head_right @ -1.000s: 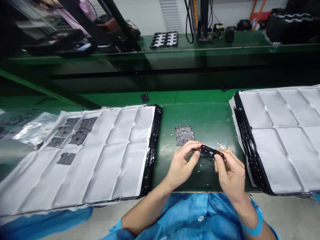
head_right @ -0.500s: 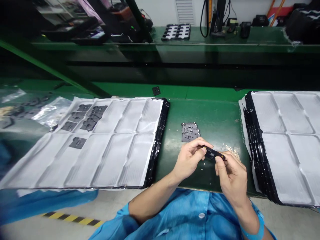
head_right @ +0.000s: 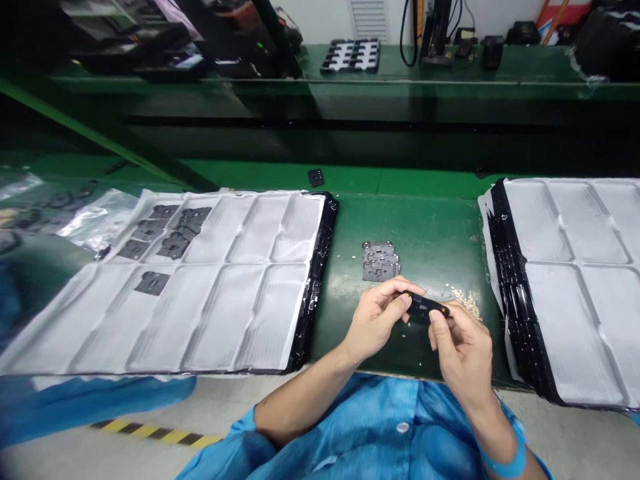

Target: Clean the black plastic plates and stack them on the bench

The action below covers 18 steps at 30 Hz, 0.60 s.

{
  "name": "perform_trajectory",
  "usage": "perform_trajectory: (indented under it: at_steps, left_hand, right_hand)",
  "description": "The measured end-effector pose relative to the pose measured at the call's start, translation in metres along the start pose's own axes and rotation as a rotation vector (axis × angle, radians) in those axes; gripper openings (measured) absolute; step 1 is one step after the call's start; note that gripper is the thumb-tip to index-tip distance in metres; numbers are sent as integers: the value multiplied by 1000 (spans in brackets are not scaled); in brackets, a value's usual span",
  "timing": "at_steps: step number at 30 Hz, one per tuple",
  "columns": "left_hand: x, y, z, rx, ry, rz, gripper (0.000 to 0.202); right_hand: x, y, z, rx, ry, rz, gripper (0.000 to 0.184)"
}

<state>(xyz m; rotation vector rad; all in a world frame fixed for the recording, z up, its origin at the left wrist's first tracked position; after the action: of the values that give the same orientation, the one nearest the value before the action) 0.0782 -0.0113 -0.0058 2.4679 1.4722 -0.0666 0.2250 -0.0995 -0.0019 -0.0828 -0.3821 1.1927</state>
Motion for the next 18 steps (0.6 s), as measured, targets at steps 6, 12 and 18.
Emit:
perform_trajectory:
  at_steps: [6, 12, 18]
  left_hand:
    - [0, -2, 2, -7, -12, 2, 23]
    - [1, 2, 11, -195, -121, -34, 23]
    - [-8, -1, 10, -137, -89, -90, 25]
  right_hand:
    - [-1, 0, -1, 2, 11, 1, 27]
    - [-5, 0, -6, -22, 14, 7, 18]
    - [-4, 3, 0, 128, 46, -1, 21]
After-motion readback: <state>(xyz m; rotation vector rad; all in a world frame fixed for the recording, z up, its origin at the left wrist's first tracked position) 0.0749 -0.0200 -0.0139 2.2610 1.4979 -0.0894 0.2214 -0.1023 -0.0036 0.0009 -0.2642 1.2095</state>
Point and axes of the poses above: each hand's wrist, its own x-axis towards the middle knuckle, its own y-axis out of the palm, z = x × y, the point moved 2 cm from there along x, towards the middle knuckle, and after that the axes turned 6 degrees about -y, right-handed, at the moved point
